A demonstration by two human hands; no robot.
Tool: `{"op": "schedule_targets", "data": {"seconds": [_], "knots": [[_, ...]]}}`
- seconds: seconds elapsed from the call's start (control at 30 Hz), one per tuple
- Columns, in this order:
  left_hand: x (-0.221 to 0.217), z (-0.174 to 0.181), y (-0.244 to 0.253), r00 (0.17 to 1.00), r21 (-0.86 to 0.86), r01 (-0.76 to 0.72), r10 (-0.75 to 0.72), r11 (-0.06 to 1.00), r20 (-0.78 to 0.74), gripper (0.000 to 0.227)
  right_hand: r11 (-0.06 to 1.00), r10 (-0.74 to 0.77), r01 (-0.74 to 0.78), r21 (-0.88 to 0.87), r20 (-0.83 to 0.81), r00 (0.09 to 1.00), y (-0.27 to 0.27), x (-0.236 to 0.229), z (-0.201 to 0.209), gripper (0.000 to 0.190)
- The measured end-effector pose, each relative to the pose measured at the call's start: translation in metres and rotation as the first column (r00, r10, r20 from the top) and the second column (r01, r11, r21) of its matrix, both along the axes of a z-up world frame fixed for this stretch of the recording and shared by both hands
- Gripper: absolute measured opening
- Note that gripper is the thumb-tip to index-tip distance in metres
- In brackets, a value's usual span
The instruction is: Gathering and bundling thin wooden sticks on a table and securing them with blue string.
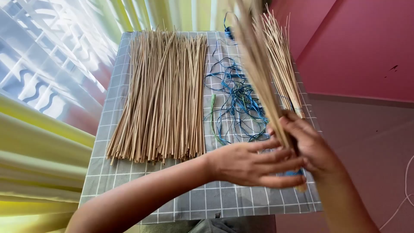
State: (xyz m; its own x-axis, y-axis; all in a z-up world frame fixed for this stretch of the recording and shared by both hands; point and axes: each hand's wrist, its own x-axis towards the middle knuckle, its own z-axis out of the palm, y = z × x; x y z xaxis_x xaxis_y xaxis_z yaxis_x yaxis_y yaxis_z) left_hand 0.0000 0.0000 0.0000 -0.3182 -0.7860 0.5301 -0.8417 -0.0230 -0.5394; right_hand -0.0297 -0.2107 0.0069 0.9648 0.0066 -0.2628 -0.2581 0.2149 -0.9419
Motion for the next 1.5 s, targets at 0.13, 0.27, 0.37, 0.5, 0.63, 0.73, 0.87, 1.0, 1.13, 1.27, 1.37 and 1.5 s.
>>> {"op": "schedule_targets", "data": {"seconds": [0.13,0.27,0.37,0.5,0.63,0.73,0.87,1.0,1.13,1.27,1.37,1.5], "knots": [[0.032,-0.014,-0.023,0.918,-0.144,-0.092,0.028,0.985,-0.396,0.027,0.997,-0.077,0.077,0.008,0.252,0.965,-0.056,0.033,0.005,0.014],[0.055,-0.044,-0.072,0.923,0.079,-0.178,0.194,0.981,-0.333,0.045,0.883,-0.259,0.353,-0.310,0.306,0.916,-0.086,0.064,0.011,0.014],[0.069,-0.068,-0.107,0.939,0.115,-0.298,0.313,0.948,-0.146,0.057,0.814,-0.322,0.436,-0.384,0.327,0.889,-0.094,0.083,0.007,0.017],[0.081,-0.077,-0.125,0.966,0.103,-0.236,0.244,0.966,-0.082,0.035,0.772,-0.329,0.454,-0.445,0.332,0.884,-0.096,0.096,0.001,0.019],[0.089,-0.076,-0.118,0.981,0.069,-0.188,0.191,0.980,-0.033,0.027,0.768,-0.320,0.442,-0.464,0.320,0.892,-0.091,0.098,0.003,0.020],[0.102,-0.079,-0.100,0.975,0.054,-0.213,0.216,0.976,-0.055,0.019,0.765,-0.302,0.414,-0.494,0.292,0.907,-0.087,0.101,0.004,0.019],[0.125,-0.076,-0.057,0.873,0.239,-0.358,0.414,0.903,-0.257,0.014,0.736,-0.286,0.420,-0.531,0.319,0.904,-0.085,0.112,-0.002,0.020],[0.147,-0.072,-0.017,0.710,0.329,-0.577,0.658,0.747,-0.249,0.023,0.613,-0.311,0.457,-0.644,0.336,0.889,-0.080,0.126,-0.007,0.027],[0.147,-0.056,-0.028,0.483,0.488,-0.696,0.846,0.527,-0.224,0.020,0.544,-0.290,0.458,-0.704,0.354,0.889,-0.079,0.141,-0.013,0.030],[0.140,-0.055,-0.070,0.584,0.330,-0.609,0.689,0.721,-0.429,0.026,0.317,-0.216,0.440,-0.840,0.388,0.896,-0.077,0.166,-0.030,0.058],[0.136,-0.061,-0.091,0.661,0.312,-0.534,0.618,0.786,-0.427,0.030,0.215,-0.185,0.452,-0.866,0.418,0.889,-0.093,0.196,-0.061,0.063],[0.178,-0.099,-0.122,0.593,0.355,-0.589,0.687,0.726,-0.421,0.049,0.204,-0.154,0.477,-0.855,0.453,0.878,-0.059,0.197,-0.046,0.055]]}}
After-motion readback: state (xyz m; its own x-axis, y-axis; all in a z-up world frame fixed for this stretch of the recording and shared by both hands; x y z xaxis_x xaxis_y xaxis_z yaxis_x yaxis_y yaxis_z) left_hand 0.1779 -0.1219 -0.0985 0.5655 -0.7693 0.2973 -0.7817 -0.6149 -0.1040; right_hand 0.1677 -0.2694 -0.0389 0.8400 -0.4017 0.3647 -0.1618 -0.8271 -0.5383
